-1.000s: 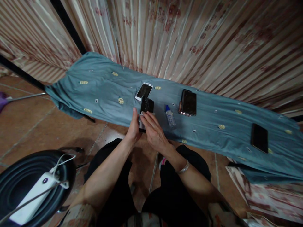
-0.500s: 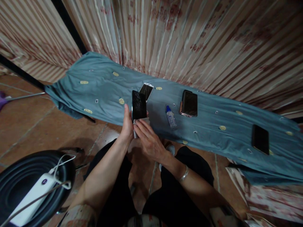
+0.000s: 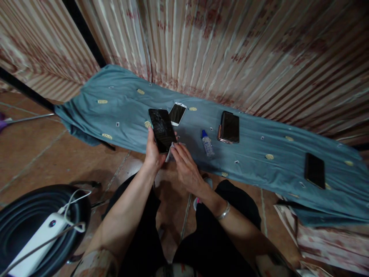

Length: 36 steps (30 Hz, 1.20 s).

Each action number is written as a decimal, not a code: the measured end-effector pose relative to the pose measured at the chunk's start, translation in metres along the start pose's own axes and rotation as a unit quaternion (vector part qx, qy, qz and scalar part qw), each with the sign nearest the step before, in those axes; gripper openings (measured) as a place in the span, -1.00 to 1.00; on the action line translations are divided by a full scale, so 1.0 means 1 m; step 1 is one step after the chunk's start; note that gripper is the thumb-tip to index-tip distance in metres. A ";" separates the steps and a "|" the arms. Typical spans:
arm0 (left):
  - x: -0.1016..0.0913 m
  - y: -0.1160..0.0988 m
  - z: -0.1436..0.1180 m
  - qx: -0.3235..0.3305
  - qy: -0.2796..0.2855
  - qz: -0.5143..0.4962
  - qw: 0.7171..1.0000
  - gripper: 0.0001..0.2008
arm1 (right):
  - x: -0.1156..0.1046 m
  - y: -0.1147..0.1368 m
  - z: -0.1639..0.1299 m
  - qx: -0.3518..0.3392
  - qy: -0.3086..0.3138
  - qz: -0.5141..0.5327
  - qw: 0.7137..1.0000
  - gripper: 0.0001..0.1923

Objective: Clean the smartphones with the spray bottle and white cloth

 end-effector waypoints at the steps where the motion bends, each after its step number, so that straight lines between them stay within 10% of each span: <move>1: 0.000 0.001 0.001 -0.001 0.002 -0.005 1.000 -0.31 | 0.000 -0.002 0.000 0.007 -0.005 -0.001 1.000 -0.36; 36: 0.009 0.036 -0.030 -0.142 0.006 0.056 0.988 -0.46 | -0.016 -0.055 0.021 0.123 -0.030 0.013 0.992 -0.40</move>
Point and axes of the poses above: each hand's wrist, its own z-axis towards the middle knuckle, its own x-axis out of the palm, y = z × x, the point moved 5 cm from there along z, towards the middle knuckle, and after that the axes turned 1 degree about -y, right-handed, at the moved point
